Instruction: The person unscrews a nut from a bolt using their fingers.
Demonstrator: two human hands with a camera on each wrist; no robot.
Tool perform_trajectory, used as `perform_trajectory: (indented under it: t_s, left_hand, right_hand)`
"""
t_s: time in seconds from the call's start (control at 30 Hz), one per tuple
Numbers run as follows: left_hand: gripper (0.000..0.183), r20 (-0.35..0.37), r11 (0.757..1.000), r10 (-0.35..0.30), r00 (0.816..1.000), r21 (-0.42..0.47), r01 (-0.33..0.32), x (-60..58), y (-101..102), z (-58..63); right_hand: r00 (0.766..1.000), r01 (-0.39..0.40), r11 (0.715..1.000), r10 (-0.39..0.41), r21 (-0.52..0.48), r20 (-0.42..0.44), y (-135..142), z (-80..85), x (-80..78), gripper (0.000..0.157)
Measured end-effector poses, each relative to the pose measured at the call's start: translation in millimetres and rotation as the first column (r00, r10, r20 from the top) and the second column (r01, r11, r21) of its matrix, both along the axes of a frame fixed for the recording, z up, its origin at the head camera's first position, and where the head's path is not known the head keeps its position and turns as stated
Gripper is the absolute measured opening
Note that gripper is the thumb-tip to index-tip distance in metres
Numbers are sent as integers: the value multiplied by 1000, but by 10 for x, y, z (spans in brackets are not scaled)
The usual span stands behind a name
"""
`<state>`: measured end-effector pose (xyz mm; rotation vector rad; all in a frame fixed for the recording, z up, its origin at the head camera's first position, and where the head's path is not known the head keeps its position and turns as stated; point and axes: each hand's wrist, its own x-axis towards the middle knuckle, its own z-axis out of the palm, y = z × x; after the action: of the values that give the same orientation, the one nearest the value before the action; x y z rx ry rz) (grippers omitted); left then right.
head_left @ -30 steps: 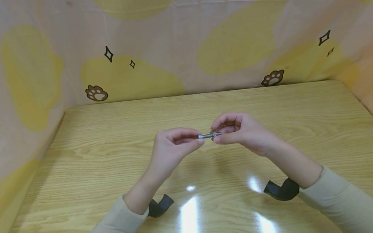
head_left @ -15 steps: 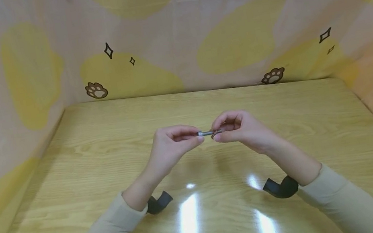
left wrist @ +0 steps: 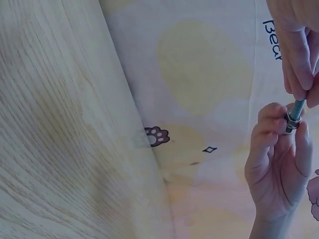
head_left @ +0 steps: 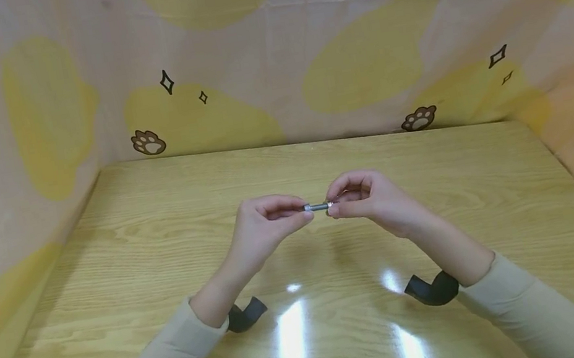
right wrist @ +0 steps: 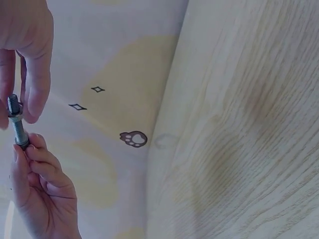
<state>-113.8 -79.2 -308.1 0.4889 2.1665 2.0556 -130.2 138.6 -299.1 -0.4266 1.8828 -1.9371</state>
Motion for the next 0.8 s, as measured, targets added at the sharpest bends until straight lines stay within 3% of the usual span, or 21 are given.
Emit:
perform_trajectory:
  t_s: [0.27, 0.4, 0.57, 0.8]
  left_hand:
    - [17, -14, 1000, 11, 1000, 3, -11, 1, -10, -30]
    - [18, -15, 1000, 8, 1000, 3, -8, 6, -8, -25]
    - [17, 0, 1000, 14, 1000, -13, -14, 9, -11, -27]
    - [19, -8, 999, 16, 1000, -29, -16, 17, -6, -18]
  right_hand:
    - [1000, 7, 998, -8, 66, 22, -17, 8, -15, 14]
    - [1000, -2, 999, 2, 44, 19, -8, 11, -1, 8]
    - [1000, -16, 1000, 16, 13, -22, 15, 17, 15, 17]
    - [999, 7, 999, -9, 41, 53, -11, 12, 27, 13]
